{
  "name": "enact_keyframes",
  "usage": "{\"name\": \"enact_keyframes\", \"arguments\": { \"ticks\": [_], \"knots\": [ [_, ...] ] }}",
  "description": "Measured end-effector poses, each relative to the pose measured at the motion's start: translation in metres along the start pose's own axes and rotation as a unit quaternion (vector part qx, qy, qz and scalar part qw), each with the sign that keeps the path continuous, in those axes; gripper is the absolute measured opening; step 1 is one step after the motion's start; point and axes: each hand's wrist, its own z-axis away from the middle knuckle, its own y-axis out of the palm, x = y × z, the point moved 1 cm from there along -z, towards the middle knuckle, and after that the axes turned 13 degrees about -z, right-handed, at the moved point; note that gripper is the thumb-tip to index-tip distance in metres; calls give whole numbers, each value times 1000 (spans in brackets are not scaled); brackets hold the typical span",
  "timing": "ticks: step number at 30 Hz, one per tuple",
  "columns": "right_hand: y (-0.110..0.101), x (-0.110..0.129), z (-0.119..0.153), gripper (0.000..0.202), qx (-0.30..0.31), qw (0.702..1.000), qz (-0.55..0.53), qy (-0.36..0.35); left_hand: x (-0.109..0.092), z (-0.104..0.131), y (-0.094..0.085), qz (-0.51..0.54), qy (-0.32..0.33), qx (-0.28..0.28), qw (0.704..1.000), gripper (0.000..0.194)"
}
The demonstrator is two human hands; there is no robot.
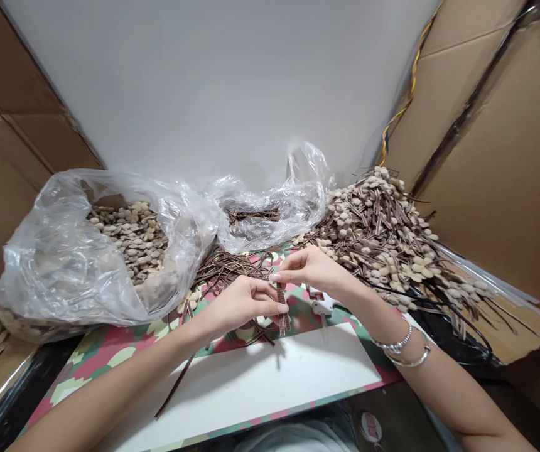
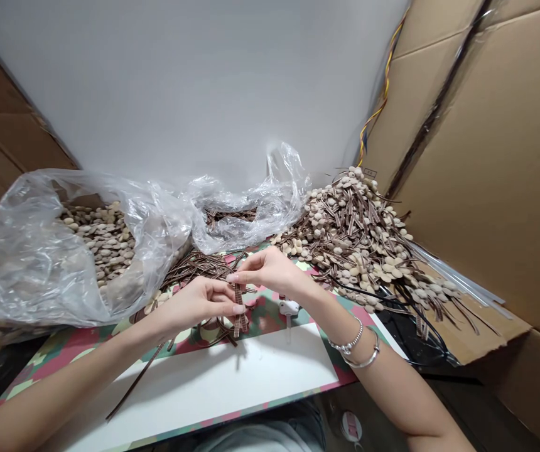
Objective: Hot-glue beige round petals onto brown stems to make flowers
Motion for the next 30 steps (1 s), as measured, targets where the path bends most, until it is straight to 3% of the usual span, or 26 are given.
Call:
{"name": "enact_keyframes", "arguments": {
  "ticks": [5,14,22,30],
  "knots": [
    [-1,0,-1,27,-26,1000,7,-15,1,1,5,13,15,43,999,19],
    [-1,0,0,25,-33,999,5,-17,2,1,5,-32,24,41,998,21],
    [-2,-6,-3,22,-2,1000,-29,3,-1,1,-1,-98,18,-63,993,46],
    [0,-7,-3,16,3,999,-34,10,0,1,-1,-79,28,-72,994,43]
  ]
}}
